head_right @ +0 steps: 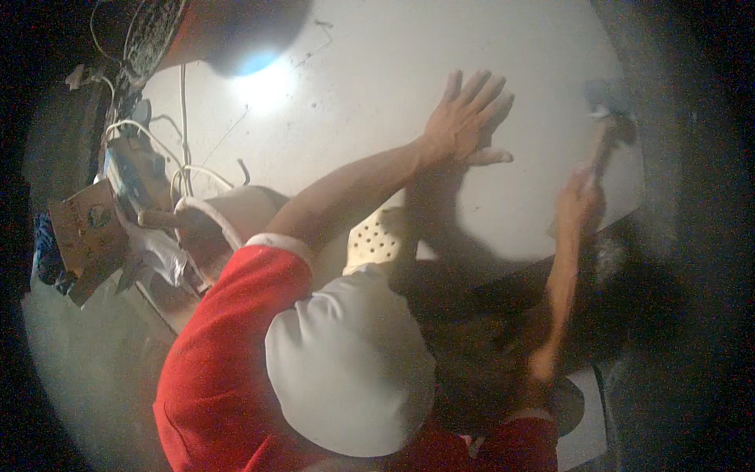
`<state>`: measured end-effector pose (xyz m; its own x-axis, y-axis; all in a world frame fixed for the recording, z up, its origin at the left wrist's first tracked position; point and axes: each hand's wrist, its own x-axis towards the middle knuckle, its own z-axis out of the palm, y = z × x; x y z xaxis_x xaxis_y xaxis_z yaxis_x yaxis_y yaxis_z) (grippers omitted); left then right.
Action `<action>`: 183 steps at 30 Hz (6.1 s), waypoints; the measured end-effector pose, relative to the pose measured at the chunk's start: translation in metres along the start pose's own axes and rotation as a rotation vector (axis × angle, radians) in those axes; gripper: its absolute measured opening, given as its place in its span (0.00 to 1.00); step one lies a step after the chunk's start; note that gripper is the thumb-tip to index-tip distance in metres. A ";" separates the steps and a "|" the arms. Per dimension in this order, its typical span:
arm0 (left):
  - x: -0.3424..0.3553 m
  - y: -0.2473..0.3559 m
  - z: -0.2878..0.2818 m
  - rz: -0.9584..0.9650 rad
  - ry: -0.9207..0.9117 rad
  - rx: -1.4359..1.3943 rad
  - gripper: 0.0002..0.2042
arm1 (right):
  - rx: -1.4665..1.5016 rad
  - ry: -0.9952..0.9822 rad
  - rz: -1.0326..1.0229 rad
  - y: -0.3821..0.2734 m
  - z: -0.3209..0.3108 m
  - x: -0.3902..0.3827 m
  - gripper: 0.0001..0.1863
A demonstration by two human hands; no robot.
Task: The person spreads cement on the floor using a trowel, places a large white tile, and taps it with a rubber mallet to level it. They then insert tile spacers between tiles to maintain even gaps.
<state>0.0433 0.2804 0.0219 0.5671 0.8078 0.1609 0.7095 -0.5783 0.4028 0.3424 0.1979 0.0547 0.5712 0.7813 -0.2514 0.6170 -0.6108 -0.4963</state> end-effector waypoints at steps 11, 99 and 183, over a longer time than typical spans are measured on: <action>0.005 -0.003 -0.002 0.016 0.006 0.132 0.54 | -0.255 0.264 -0.369 0.020 0.006 -0.038 0.17; 0.122 -0.098 -0.041 -0.172 0.124 0.135 0.51 | 0.213 0.398 -0.264 -0.050 0.007 0.021 0.21; -0.112 0.021 -0.002 0.138 -0.334 0.257 0.67 | -0.256 -0.074 -0.421 0.068 -0.048 -0.040 0.26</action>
<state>-0.0061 0.1780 0.0142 0.7377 0.6644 -0.1198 0.6750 -0.7217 0.1537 0.3873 0.1193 0.0707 0.2101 0.9682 -0.1360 0.9044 -0.2453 -0.3492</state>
